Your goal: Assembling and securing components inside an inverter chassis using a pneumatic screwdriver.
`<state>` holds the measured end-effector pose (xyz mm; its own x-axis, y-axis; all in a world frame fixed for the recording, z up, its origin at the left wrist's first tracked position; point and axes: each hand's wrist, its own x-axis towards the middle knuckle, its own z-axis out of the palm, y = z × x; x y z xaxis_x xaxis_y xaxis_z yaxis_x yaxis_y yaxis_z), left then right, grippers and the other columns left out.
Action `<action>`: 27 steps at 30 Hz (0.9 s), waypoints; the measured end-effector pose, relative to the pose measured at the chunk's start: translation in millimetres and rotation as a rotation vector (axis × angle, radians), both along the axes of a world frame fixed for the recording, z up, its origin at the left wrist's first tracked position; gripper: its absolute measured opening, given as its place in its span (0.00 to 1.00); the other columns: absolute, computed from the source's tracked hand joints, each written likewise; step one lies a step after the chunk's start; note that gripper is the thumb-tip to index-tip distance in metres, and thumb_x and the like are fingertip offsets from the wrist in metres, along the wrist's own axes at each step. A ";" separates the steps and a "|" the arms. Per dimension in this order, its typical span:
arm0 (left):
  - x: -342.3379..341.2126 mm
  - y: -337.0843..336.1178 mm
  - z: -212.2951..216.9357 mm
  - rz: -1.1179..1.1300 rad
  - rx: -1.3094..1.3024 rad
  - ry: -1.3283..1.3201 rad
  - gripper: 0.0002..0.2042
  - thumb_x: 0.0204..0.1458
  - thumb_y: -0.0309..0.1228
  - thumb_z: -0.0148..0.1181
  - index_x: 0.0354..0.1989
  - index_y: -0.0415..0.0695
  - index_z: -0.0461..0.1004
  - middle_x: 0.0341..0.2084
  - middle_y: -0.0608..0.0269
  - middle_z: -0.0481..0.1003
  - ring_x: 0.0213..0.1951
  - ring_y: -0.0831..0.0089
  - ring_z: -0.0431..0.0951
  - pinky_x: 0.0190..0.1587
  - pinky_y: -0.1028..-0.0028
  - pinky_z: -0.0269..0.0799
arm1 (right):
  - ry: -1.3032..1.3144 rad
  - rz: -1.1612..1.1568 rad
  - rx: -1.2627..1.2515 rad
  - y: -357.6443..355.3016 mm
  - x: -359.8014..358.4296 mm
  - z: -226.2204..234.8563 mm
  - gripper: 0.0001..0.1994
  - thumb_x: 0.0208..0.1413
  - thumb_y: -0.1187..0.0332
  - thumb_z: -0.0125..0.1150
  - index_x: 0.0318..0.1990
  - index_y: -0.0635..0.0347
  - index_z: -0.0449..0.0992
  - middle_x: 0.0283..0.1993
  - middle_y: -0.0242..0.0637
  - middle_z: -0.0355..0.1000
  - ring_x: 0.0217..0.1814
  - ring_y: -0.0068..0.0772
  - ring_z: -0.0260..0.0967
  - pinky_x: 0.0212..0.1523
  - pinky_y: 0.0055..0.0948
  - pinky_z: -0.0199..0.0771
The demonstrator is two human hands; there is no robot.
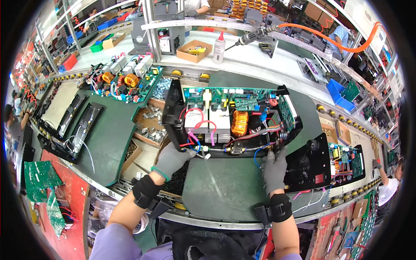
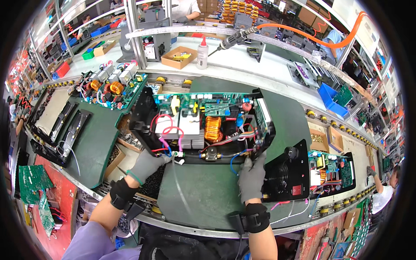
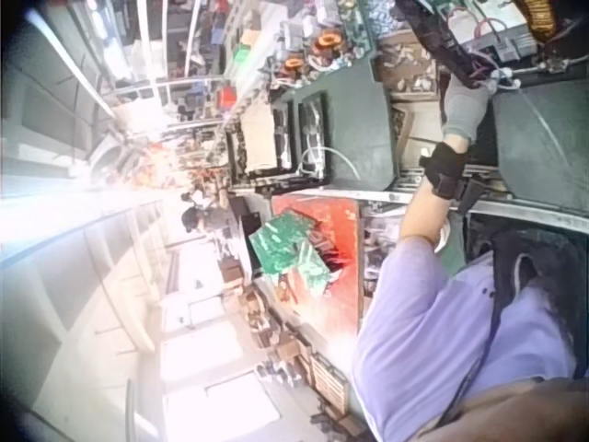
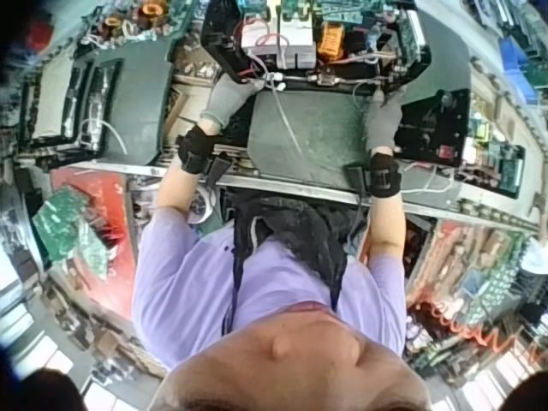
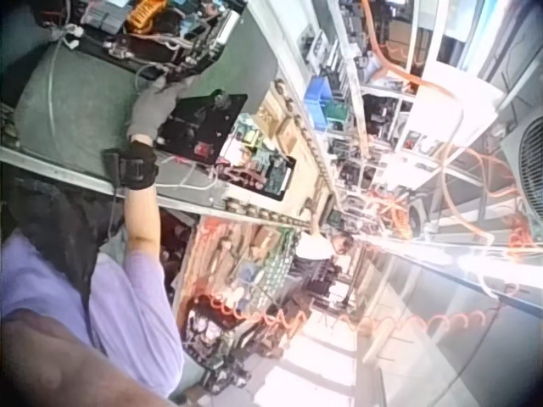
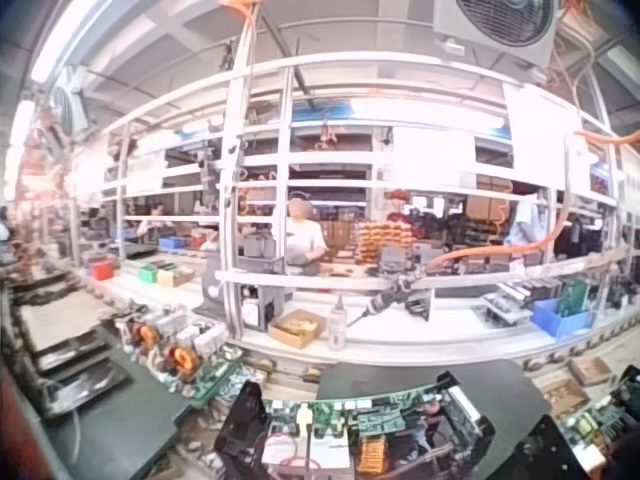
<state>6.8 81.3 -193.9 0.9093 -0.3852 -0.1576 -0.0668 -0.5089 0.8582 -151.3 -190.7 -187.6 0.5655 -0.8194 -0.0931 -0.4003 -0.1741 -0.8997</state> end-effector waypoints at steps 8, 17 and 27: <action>23.1 -50.6 31.5 0.080 0.184 -0.187 0.26 0.49 0.51 0.63 0.44 0.39 0.73 0.33 0.43 0.79 0.41 0.47 0.79 0.44 0.57 0.73 | -0.411 0.106 -0.120 -20.6 23.3 -32.6 0.40 0.57 0.82 0.47 0.74 0.53 0.35 0.38 0.34 0.67 0.36 0.20 0.65 0.37 0.25 0.72; 38.7 -98.9 24.5 -0.019 0.142 -0.261 0.29 0.56 0.50 0.56 0.54 0.35 0.67 0.32 0.43 0.78 0.38 0.45 0.79 0.42 0.54 0.74 | -0.359 0.004 -0.100 -59.4 14.3 -41.1 0.17 0.63 0.70 0.54 0.58 0.64 0.66 0.34 0.29 0.67 0.26 0.15 0.58 0.25 0.18 0.60; 3.2 -120.0 -11.3 -0.300 0.084 -0.110 0.45 0.48 0.54 0.62 0.65 0.31 0.53 0.38 0.37 0.76 0.43 0.45 0.77 0.44 0.57 0.73 | 0.001 0.399 -0.456 -6.5 -57.2 2.4 0.13 0.61 0.66 0.53 0.46 0.68 0.74 0.38 0.45 0.75 0.40 0.42 0.72 0.42 0.35 0.71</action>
<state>10.0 -38.7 -205.2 0.7705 -0.6283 -0.1074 -0.3142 -0.5211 0.7935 -208.5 -197.2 -185.2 0.8376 -0.5012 0.2171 -0.2253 -0.6791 -0.6986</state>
